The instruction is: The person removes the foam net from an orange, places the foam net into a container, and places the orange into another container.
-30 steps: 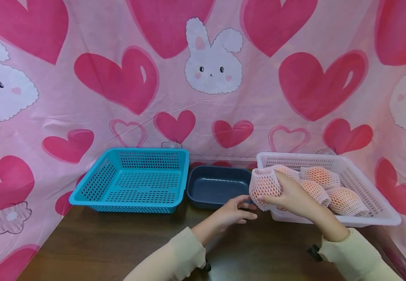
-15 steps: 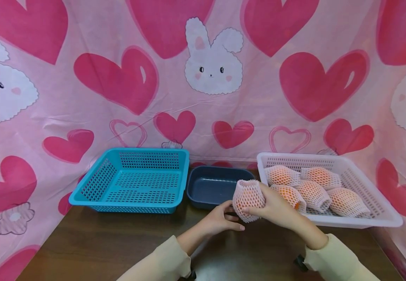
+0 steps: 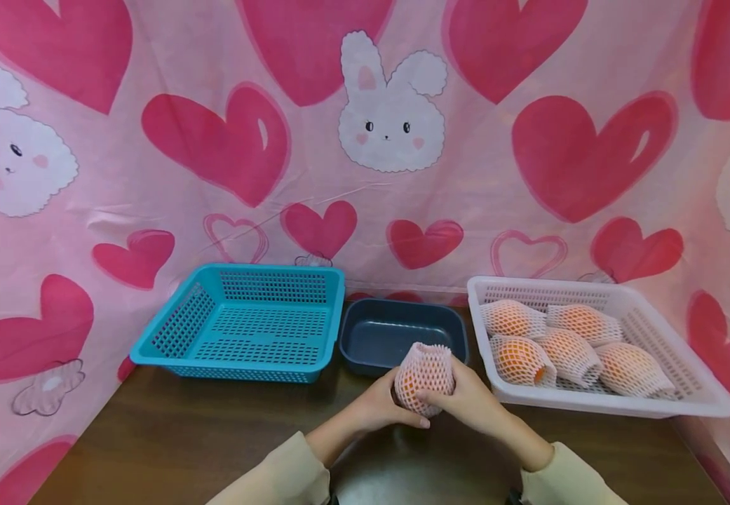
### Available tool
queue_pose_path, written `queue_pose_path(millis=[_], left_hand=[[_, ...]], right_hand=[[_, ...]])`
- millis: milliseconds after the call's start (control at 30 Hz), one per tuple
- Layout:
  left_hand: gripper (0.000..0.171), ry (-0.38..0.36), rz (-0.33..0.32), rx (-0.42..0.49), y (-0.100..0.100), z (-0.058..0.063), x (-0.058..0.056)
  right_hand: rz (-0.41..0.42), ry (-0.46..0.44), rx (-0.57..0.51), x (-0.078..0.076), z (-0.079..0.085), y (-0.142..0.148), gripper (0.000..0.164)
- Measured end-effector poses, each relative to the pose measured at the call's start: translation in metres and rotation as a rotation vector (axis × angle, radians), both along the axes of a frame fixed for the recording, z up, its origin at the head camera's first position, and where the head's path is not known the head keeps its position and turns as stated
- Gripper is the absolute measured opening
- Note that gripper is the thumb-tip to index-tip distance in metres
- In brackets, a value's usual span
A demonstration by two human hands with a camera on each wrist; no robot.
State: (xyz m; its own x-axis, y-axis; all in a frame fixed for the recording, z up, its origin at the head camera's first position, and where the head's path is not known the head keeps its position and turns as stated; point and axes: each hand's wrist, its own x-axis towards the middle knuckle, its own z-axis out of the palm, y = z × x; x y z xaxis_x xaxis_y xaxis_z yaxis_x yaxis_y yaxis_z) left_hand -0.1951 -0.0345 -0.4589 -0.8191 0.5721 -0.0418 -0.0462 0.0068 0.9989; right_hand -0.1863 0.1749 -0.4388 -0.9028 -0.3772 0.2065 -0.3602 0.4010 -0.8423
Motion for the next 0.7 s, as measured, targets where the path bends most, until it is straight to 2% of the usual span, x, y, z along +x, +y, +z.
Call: queue_pose_path(millis=[167,333,467,700], left_hand=[[0.077,0.014,0.027,-0.024,-0.004,-0.007,0.002],[0.081,0.061,0.067,-0.068,-0.011,-0.011,0.003],[0.082,0.082,0.059,-0.116,-0.019,-0.013,0.003],[0.084,0.143,0.004,-0.216,-0.033,-0.015,-0.002]], right_hand=[[0.004,-0.058,-0.051,0.004,-0.013,-0.004,0.063],[0.061,-0.067,-0.080,0.006,-0.016,-0.004,0.063],[0.112,-0.082,-0.069,0.005,-0.016,-0.003,0.064],[0.154,-0.032,-0.033,0.003,-0.024,-0.001,0.066]])
